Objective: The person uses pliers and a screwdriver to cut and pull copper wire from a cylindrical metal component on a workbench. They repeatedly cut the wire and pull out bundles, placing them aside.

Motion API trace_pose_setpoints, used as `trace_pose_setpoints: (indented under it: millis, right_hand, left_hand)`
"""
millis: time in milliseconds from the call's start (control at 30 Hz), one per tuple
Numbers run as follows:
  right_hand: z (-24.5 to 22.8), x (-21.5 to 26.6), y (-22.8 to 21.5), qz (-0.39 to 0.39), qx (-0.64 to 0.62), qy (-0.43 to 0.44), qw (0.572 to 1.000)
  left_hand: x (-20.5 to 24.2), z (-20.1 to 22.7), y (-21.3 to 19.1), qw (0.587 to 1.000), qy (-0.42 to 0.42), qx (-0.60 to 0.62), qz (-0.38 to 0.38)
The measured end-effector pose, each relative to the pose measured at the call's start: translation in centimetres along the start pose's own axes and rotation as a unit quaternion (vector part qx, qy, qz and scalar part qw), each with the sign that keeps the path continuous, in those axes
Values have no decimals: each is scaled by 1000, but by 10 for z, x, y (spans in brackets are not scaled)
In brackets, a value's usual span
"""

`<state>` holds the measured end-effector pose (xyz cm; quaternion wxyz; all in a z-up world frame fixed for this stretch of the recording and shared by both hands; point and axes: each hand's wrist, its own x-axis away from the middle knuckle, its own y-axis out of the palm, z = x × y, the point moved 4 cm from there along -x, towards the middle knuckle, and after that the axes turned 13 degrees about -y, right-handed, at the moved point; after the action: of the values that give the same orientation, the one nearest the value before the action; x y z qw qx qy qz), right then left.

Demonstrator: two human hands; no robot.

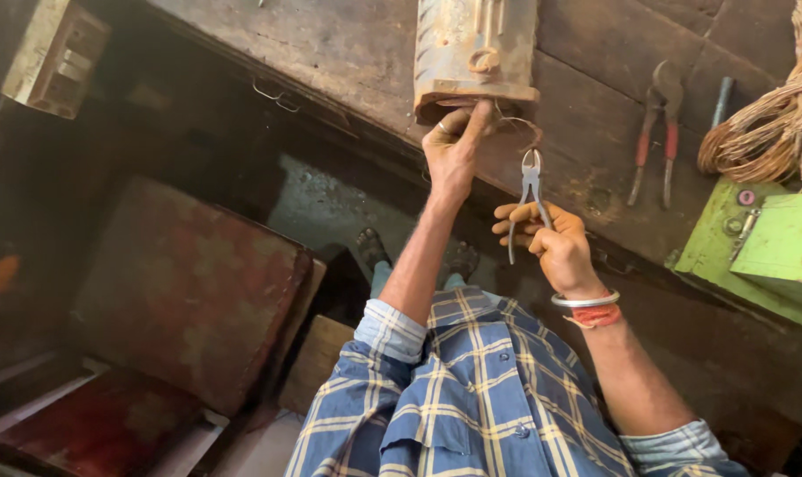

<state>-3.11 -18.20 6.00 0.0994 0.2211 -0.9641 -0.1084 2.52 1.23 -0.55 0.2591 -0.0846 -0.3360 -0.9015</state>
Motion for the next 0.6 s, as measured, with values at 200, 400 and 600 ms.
trace_pose_setpoints:
  millis: [200,400,600]
  right_hand:
    - [-11,8,1,-1,-31,-4,1000]
    - [-32,-4,36,-79,-267,83,957]
    - [-34,-45,64,-99,-337,74,933]
  left_hand:
    - [-10,7,-3,990,118,-76,-22]
    - [-2,5,-12,941,259,-214,40]
    - [15,-9,-26,994,60,-96,11]
